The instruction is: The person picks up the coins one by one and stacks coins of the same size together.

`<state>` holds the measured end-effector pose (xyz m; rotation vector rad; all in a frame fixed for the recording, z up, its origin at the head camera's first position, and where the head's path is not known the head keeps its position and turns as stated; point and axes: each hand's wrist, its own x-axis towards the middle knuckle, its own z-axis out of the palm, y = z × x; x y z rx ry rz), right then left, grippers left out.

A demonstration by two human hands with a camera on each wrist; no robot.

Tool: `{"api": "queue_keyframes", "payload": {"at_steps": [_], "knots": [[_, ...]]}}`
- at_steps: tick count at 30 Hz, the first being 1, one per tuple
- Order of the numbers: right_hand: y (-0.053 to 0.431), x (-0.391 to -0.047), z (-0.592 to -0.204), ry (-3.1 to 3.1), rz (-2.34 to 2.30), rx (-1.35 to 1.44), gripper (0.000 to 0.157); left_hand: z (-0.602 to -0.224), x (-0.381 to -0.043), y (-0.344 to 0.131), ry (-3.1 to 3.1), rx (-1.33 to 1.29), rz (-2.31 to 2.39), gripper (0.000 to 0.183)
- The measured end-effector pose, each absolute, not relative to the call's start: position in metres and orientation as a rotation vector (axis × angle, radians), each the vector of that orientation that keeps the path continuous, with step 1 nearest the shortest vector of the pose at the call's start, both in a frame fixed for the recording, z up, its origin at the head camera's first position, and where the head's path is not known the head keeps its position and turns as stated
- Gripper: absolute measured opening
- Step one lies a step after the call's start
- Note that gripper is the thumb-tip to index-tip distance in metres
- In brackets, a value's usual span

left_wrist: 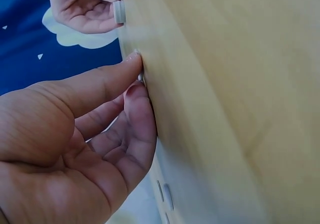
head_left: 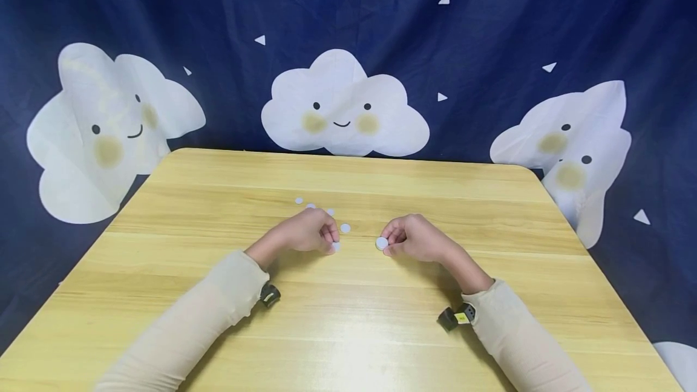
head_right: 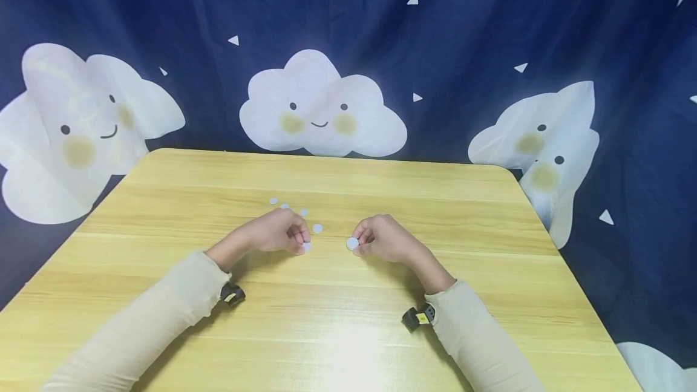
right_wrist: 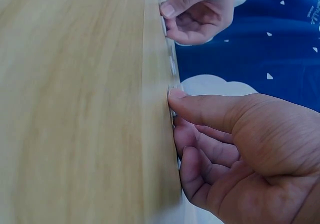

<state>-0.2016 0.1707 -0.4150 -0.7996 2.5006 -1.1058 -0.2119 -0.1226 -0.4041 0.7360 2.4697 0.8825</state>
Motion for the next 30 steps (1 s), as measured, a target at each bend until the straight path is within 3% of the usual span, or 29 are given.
{"api": "queue_keyframes", "payload": {"at_steps": [30], "knots": [[0.169, -0.202, -0.417, 2.507, -1.083, -0.782, 0.017, -0.405, -0.203, -0.108, 2.495, 0.614, 0.970, 0.013]]}}
